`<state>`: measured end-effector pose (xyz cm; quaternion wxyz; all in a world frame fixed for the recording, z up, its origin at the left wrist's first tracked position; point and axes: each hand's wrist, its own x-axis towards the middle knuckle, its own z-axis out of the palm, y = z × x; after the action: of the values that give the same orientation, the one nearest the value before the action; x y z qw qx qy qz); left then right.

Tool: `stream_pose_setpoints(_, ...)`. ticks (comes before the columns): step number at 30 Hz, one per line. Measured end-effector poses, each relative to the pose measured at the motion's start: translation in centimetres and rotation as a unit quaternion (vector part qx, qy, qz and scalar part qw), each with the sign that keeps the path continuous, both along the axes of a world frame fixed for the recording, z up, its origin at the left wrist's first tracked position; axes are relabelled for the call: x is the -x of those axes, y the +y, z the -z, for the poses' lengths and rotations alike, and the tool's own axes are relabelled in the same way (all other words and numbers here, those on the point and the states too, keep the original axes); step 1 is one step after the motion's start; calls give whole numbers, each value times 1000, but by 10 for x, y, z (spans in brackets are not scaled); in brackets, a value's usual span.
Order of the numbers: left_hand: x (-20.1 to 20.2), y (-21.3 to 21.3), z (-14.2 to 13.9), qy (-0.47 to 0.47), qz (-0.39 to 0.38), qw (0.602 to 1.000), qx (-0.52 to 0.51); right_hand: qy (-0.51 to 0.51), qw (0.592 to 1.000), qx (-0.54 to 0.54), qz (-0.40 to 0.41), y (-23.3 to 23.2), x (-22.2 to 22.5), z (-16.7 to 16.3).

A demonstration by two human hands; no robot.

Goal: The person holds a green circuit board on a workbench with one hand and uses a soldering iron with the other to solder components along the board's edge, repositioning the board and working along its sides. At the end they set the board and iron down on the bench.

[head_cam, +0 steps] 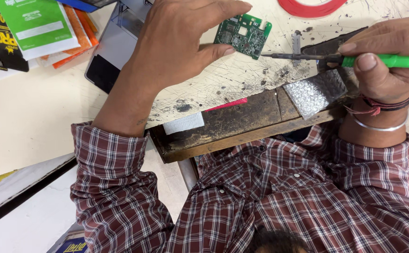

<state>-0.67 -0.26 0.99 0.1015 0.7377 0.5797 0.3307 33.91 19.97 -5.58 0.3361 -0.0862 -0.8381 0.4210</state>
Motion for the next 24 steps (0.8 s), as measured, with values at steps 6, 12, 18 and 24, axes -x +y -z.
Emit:
stream_pose_setpoints(6, 0, 0, -1, -1, -3, 1000, -3, -6, 1000, -13, -5, -3, -1, -2)
stream_pose_setpoints(12, -2, -1, -1, 11, -13, 1000, -4, -7, 1000, -19, -5, -4, 1, -4)
stream_pose_setpoints(18, -1, -1, -1, 9, -11, 1000, -7, -9, 1000, -23, -7, -3, 1, -6)
stream_pose_setpoints(24, -2, -1, -1, 6, -16, 1000, -1, -12, 1000, -25, -9, -2, 0, -7)
